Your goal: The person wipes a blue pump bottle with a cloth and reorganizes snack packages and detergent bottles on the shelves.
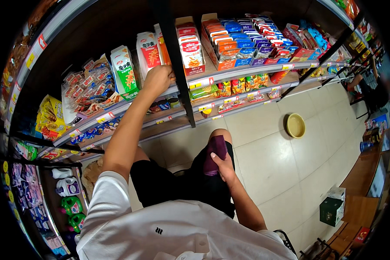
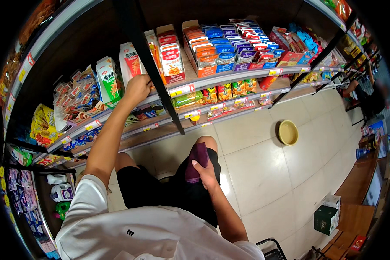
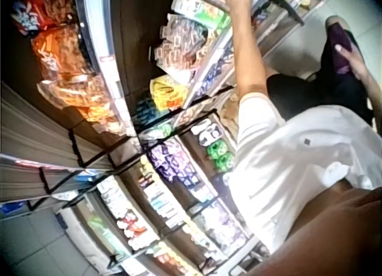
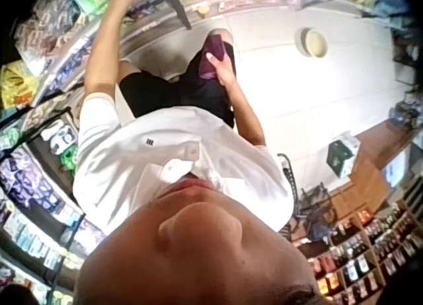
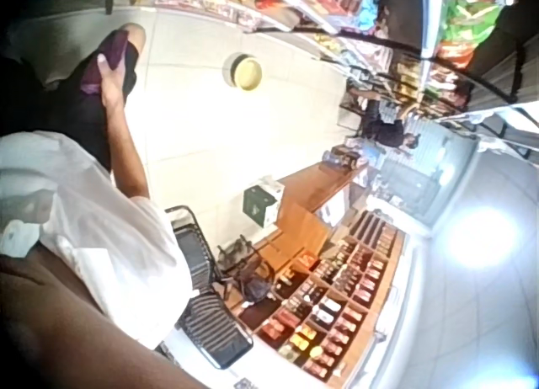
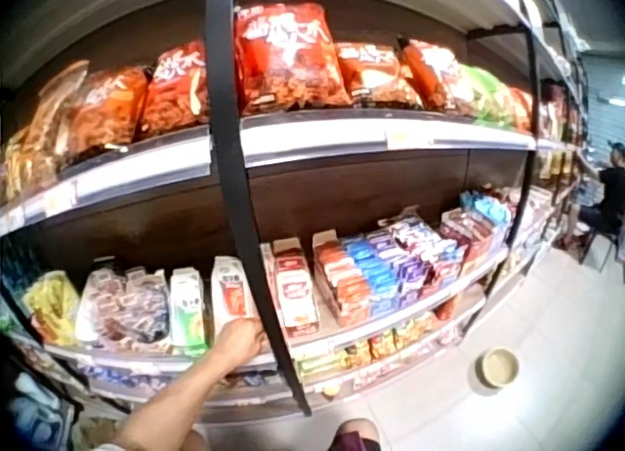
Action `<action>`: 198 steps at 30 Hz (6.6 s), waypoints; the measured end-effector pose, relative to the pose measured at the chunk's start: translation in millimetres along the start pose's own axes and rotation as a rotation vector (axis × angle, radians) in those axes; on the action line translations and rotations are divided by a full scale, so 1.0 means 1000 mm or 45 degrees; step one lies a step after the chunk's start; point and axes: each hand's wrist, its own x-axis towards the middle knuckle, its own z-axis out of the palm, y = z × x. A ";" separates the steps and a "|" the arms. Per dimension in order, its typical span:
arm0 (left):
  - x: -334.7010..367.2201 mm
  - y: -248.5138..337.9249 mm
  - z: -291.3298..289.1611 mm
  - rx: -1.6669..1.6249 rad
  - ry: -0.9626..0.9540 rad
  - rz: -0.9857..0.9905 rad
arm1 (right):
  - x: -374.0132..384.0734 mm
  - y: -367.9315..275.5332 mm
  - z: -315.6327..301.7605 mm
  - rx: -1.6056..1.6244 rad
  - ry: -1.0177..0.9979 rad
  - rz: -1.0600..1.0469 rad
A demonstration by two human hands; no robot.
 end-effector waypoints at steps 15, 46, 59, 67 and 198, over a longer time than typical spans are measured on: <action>-0.020 0.008 -0.042 -0.483 0.477 -0.126 | 0.009 -0.001 0.006 0.000 0.022 0.003; -0.081 -0.015 -0.017 -0.236 0.519 -0.008 | 0.011 0.000 0.029 -0.160 0.020 0.021; -0.200 -0.072 -0.032 -0.389 1.618 -0.925 | 0.005 -0.002 0.027 -0.213 0.013 -0.006; -0.239 -0.208 -0.111 -1.175 1.740 -0.975 | 0.010 0.000 0.036 -0.230 -0.039 -0.013; -0.632 -0.191 0.084 -0.912 -2.096 -0.798 | 0.000 0.182 0.238 -0.342 -0.172 0.837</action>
